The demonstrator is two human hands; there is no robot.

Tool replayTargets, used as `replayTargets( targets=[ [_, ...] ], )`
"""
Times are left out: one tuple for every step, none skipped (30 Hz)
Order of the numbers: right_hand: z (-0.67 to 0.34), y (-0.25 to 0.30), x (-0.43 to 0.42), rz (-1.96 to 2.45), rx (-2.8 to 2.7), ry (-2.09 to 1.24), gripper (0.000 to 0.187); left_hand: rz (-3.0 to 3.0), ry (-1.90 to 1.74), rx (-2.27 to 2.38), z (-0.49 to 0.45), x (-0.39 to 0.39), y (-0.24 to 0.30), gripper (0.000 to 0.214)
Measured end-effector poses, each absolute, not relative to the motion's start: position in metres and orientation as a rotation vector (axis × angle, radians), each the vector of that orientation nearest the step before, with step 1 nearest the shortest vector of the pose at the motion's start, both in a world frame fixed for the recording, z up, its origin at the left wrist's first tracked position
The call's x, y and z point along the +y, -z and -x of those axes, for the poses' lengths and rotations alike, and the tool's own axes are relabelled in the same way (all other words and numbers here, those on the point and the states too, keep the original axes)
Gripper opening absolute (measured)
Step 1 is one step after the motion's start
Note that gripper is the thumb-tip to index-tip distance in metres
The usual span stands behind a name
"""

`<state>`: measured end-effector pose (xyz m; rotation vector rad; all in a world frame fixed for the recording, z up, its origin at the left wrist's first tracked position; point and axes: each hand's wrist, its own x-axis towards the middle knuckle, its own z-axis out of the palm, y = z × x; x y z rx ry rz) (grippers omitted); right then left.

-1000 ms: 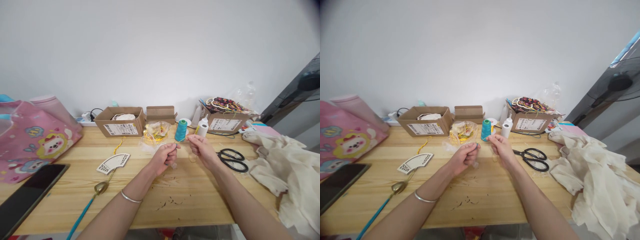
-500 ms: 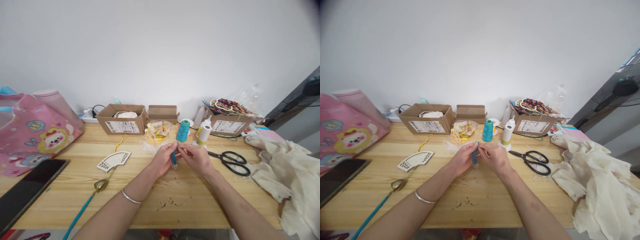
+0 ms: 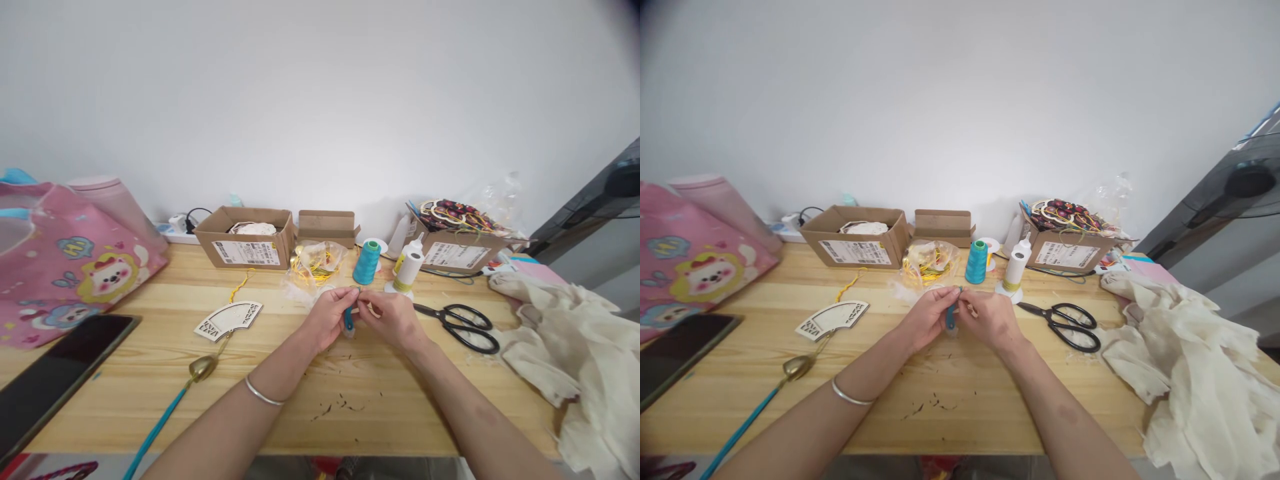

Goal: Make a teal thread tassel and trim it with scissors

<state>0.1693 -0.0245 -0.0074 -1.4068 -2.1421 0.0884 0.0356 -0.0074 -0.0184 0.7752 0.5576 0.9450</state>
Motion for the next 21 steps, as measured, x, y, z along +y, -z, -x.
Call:
replayTargets(
  targets=[
    [-0.169,0.008,-0.024,1.395,-2.144,-0.093,0.017,-0.776,-0.945,0.566,-0.036,-0.008,0.018,0.017],
    [-0.170,0.009,-0.024,1.382,-2.148,-0.100,0.018,-0.777,-0.947,0.572,-0.035,-0.008,0.018,0.018],
    [-0.170,0.010,-0.024,1.368,-2.151,-0.109,0.019,-0.778,-0.948,0.576,-0.035,-0.008,0.018,0.018],
    [-0.170,0.011,-0.024,1.352,-2.154,-0.119,0.019,-0.779,-0.951,0.578,-0.035,-0.008,0.018,0.017],
    [-0.170,0.011,-0.024,1.333,-2.155,-0.129,0.020,-0.779,-0.953,0.577,-0.035,-0.007,0.018,0.017],
    [-0.170,0.011,-0.023,1.314,-2.155,-0.138,0.020,-0.778,-0.956,0.574,-0.035,-0.007,0.018,0.017],
    [-0.170,0.011,-0.023,1.299,-2.149,-0.141,0.020,-0.777,-0.957,0.570,-0.035,-0.007,0.018,0.016],
    [-0.170,0.010,-0.023,1.284,-2.140,-0.139,0.020,-0.771,-0.960,0.566,-0.035,-0.006,0.018,0.016],
    [-0.171,0.009,-0.023,1.270,-2.132,-0.135,0.019,-0.762,-0.965,0.562,-0.035,-0.006,0.018,0.016],
    [-0.172,0.008,-0.023,1.257,-2.124,-0.129,0.019,-0.750,-0.970,0.561,-0.035,-0.006,0.018,0.016],
    [-0.172,0.007,-0.022,1.247,-2.114,-0.121,0.018,-0.735,-0.976,0.565,-0.035,-0.005,0.018,0.015],
    [-0.173,0.006,-0.022,1.239,-2.105,-0.110,0.018,-0.715,-0.978,0.576,-0.035,-0.005,0.018,0.015],
    [-0.175,0.006,-0.022,1.234,-2.096,-0.095,0.018,-0.694,-0.979,0.591,-0.034,-0.004,0.018,0.014],
    [-0.176,0.005,-0.021,1.232,-2.088,-0.078,0.019,-0.677,-0.976,0.607,-0.034,-0.004,0.019,0.014],
    [-0.177,0.005,-0.020,1.230,-2.083,-0.059,0.020,-0.666,-0.970,0.620,-0.033,-0.004,0.019,0.013],
    [-0.179,0.005,-0.020,1.225,-2.083,-0.041,0.021,-0.662,-0.965,0.628,-0.033,-0.004,0.020,0.014],
    [-0.180,0.006,-0.019,1.216,-2.091,-0.029,0.021,-0.665,-0.961,0.631,-0.033,-0.004,0.021,0.014],
    [-0.181,0.006,-0.018,1.202,-2.104,-0.021,0.022,-0.673,-0.959,0.630,-0.032,-0.004,0.022,0.014],
    [-0.182,0.007,-0.017,1.190,-2.117,-0.017,0.022,-0.683,-0.959,0.628,-0.032,-0.004,0.022,0.014],
    [-0.183,0.007,-0.017,1.182,-2.128,-0.015,0.022,-0.692,-0.958,0.626,-0.032,-0.004,0.022,0.014],
    [-0.183,0.008,-0.016,1.179,-2.135,-0.014,0.022,-0.698,-0.959,0.624,-0.032,-0.004,0.023,0.014]
  ],
)
